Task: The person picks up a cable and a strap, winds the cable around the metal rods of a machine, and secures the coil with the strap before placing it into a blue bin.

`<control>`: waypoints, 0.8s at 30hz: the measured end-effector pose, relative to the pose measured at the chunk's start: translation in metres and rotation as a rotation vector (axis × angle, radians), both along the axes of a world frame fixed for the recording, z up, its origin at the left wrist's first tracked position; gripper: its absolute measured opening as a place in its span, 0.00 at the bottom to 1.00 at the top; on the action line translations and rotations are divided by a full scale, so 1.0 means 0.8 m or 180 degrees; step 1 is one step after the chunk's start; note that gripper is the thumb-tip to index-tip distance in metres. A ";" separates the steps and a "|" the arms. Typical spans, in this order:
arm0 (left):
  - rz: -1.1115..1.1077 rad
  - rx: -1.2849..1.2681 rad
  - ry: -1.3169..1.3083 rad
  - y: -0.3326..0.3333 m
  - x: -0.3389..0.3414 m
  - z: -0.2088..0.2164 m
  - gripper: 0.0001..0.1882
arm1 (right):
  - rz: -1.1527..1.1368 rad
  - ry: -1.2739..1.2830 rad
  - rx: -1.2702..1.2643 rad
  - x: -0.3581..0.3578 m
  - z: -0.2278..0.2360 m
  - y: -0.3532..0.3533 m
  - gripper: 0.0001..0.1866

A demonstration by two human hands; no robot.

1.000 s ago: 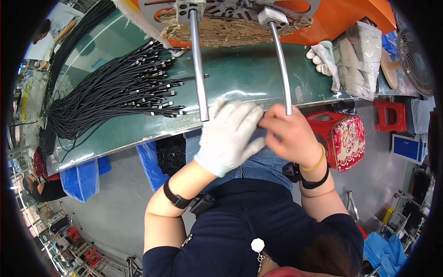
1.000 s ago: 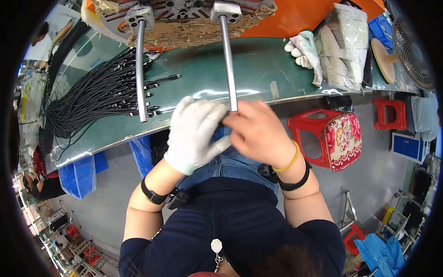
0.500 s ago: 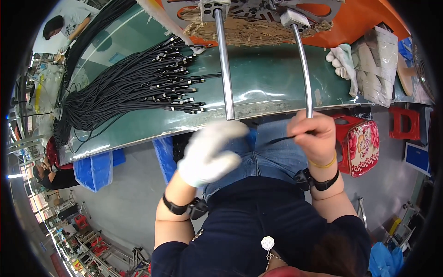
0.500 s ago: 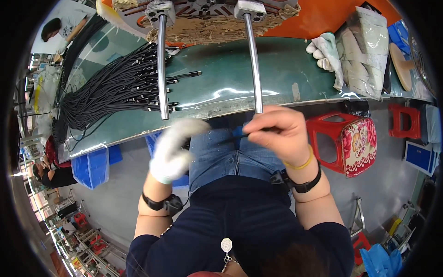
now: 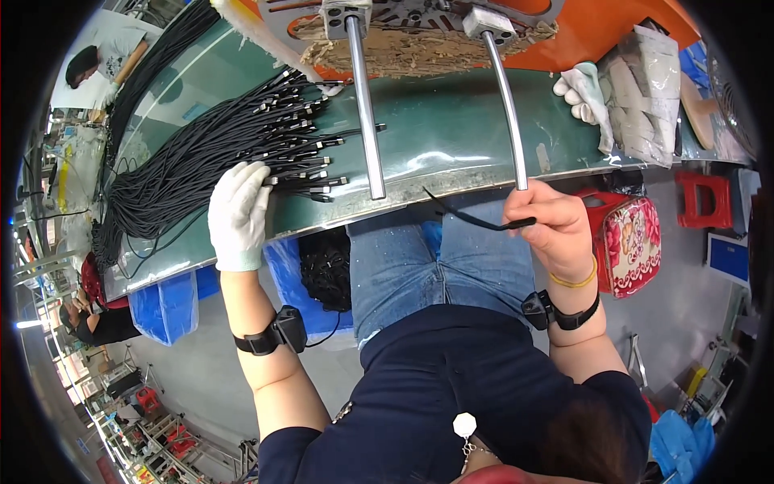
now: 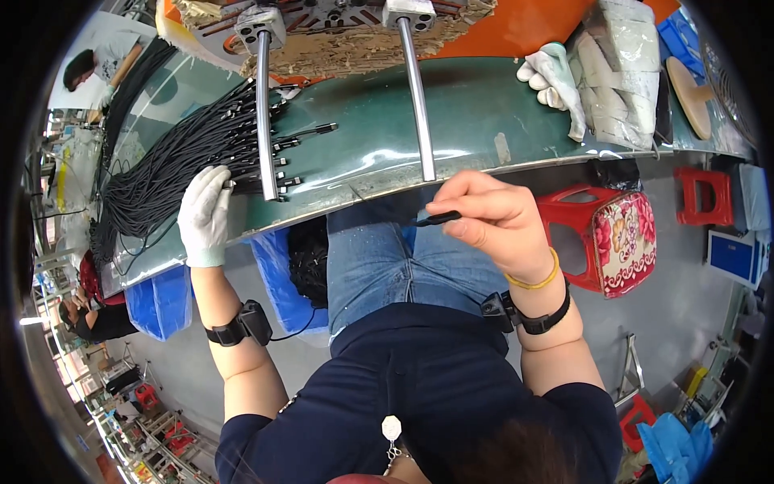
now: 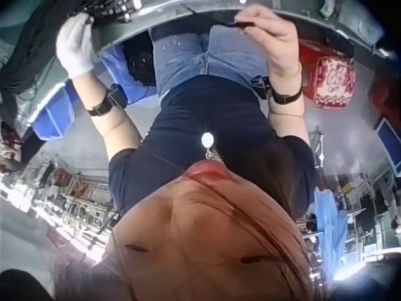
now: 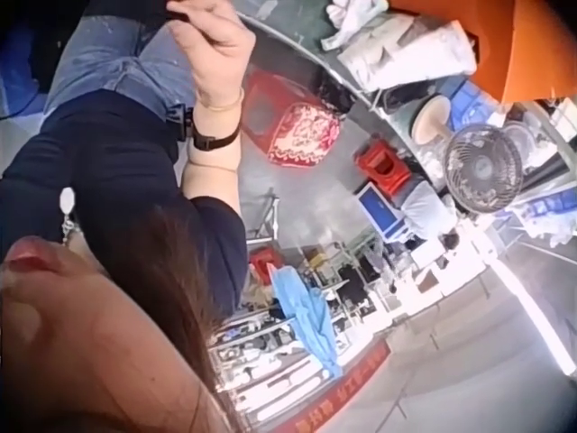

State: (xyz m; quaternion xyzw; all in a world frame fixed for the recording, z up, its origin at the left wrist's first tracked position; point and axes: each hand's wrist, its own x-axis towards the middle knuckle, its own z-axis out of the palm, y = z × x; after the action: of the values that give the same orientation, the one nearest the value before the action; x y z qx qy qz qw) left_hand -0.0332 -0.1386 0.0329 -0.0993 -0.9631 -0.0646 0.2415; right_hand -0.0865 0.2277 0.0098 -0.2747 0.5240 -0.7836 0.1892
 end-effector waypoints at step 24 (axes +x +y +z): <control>-0.1333 0.3015 -0.1619 0.190 0.007 0.005 0.07 | -0.0416 -0.0451 0.0267 0.013 0.011 -0.035 0.10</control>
State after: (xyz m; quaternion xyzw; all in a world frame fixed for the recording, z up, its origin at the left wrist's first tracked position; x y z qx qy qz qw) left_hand -0.0274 0.0137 0.0369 -0.1503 -0.8167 -0.5571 0.0026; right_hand -0.0759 0.1995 0.0183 -0.1758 0.5585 -0.7891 0.1856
